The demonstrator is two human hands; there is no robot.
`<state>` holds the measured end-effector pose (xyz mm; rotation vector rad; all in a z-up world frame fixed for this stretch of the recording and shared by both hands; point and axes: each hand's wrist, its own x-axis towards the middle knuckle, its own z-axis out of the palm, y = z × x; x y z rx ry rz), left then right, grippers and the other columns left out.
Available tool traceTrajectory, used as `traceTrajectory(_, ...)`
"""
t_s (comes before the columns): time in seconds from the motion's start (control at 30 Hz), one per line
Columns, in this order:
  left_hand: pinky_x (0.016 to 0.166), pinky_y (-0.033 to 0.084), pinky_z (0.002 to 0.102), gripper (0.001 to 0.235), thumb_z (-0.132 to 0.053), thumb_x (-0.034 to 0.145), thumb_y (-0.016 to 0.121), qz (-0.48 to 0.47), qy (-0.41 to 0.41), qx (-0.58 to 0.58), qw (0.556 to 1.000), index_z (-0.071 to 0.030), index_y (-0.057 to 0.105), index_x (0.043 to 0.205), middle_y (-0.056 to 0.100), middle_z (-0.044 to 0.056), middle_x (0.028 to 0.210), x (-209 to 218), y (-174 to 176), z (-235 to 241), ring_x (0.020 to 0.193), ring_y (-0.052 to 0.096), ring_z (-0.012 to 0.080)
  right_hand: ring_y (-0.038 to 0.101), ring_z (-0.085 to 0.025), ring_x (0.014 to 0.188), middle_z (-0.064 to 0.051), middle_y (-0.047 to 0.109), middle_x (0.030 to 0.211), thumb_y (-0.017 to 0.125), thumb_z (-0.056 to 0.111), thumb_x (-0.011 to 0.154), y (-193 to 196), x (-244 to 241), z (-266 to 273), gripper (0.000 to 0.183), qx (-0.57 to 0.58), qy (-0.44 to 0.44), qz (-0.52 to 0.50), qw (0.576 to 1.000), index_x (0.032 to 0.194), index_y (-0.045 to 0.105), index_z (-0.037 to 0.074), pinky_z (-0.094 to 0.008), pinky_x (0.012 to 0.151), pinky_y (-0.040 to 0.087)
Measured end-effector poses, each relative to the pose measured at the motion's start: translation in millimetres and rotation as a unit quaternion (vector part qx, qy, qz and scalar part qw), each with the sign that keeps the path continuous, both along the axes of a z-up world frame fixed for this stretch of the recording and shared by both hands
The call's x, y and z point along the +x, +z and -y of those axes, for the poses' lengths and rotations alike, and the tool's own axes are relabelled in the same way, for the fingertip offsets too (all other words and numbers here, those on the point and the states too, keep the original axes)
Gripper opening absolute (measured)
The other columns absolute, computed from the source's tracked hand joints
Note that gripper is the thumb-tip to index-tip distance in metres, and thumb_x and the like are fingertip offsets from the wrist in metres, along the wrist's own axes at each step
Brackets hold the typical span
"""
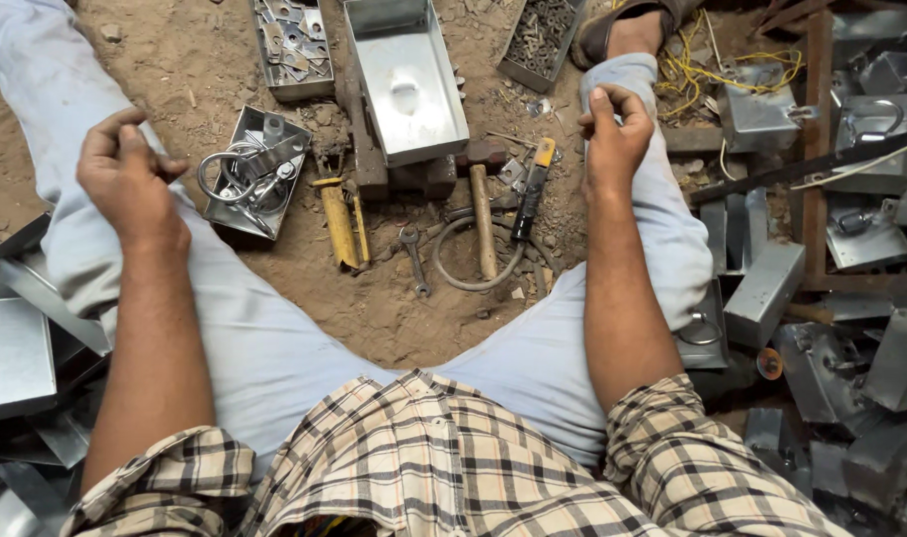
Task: The person welds components onto a metal box, hammers parts of the box to shape them, and attaches a metal ring using a bracket and hammer.
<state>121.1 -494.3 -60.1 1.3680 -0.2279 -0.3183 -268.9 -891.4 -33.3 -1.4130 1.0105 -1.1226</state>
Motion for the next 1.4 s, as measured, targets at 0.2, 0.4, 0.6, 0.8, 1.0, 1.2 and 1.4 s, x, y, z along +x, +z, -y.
traceTrajectory(0.2,0.064,0.052,0.024,0.012,-0.002,0.114,0.061,0.071,-0.039,0.032,0.996,0.003,0.068,0.123,0.064,0.002,0.092,-11,-8,16,0.070,0.061,0.0095,0.062,-0.008,0.067,-0.002,0.068,0.082,0.075,0.016,0.097,-12,8,-14,0.015,0.028,0.018,-0.034,0.999,0.104,0.073,0.003,-0.023,0.059,0.050)
traceTrajectory(0.4,0.060,0.050,0.023,0.012,-0.002,0.110,0.060,0.068,-0.036,0.064,0.995,0.001,0.068,0.119,0.068,0.001,0.093,-20,-2,27,0.066,0.060,0.0088,0.071,-0.016,0.087,-0.006,0.077,0.103,0.079,0.024,0.090,-39,23,-45,0.020,-0.033,0.207,-0.410,0.888,0.106,0.077,0.011,-0.034,0.081,0.057)
traceTrajectory(0.6,0.062,0.054,0.025,0.017,-0.004,0.113,0.053,0.039,-0.015,0.023,0.999,-0.001,0.069,0.120,0.061,0.001,0.084,-19,-2,24,0.066,0.057,0.0085,0.072,-0.035,0.098,-0.017,0.075,0.108,0.081,0.020,0.083,-117,29,-83,0.031,-0.142,0.374,-0.469,0.787,0.111,0.076,0.007,-0.044,0.087,0.057)
traceTrajectory(0.8,0.062,0.054,0.024,0.017,-0.004,0.111,0.056,0.032,-0.002,0.018,0.999,-0.001,0.069,0.120,0.060,0.001,0.083,-16,-5,24,0.066,0.057,0.0085,0.070,-0.040,0.093,-0.017,0.072,0.097,0.068,0.009,0.080,-150,28,-103,0.021,-0.272,0.387,-0.563,0.678,0.100,0.075,0.009,-0.050,0.082,0.057)
traceTrajectory(1.0,0.061,0.053,0.023,0.016,-0.002,0.108,0.057,0.019,-0.010,0.016,1.000,0.000,0.068,0.120,0.062,0.000,0.085,-19,1,27,0.067,0.059,0.0083,0.072,-0.036,0.087,-0.013,0.073,0.097,0.057,0.014,0.088,-162,33,-107,0.018,-0.359,0.384,-0.565,0.636,0.092,0.074,0.008,-0.051,0.070,0.059)
traceTrajectory(1.2,0.062,0.053,0.022,0.016,-0.004,0.108,0.059,0.028,-0.032,0.023,0.999,0.002,0.069,0.119,0.063,0.001,0.086,-24,-1,33,0.068,0.058,0.0071,0.073,-0.035,0.087,-0.013,0.074,0.094,0.064,0.042,0.095,-149,50,-122,0.033,-0.281,0.344,-0.630,0.637,0.091,0.076,0.011,-0.050,0.072,0.060)
traceTrajectory(1.4,0.060,0.052,0.021,0.016,-0.004,0.104,0.061,0.041,-0.053,0.063,0.996,0.000,0.069,0.116,0.069,0.001,0.093,-38,8,39,0.066,0.061,0.0077,0.074,-0.034,0.096,-0.012,0.076,0.104,0.068,0.047,0.092,-130,66,-132,0.036,-0.171,0.313,-0.690,0.630,0.102,0.079,0.014,-0.047,0.077,0.061)
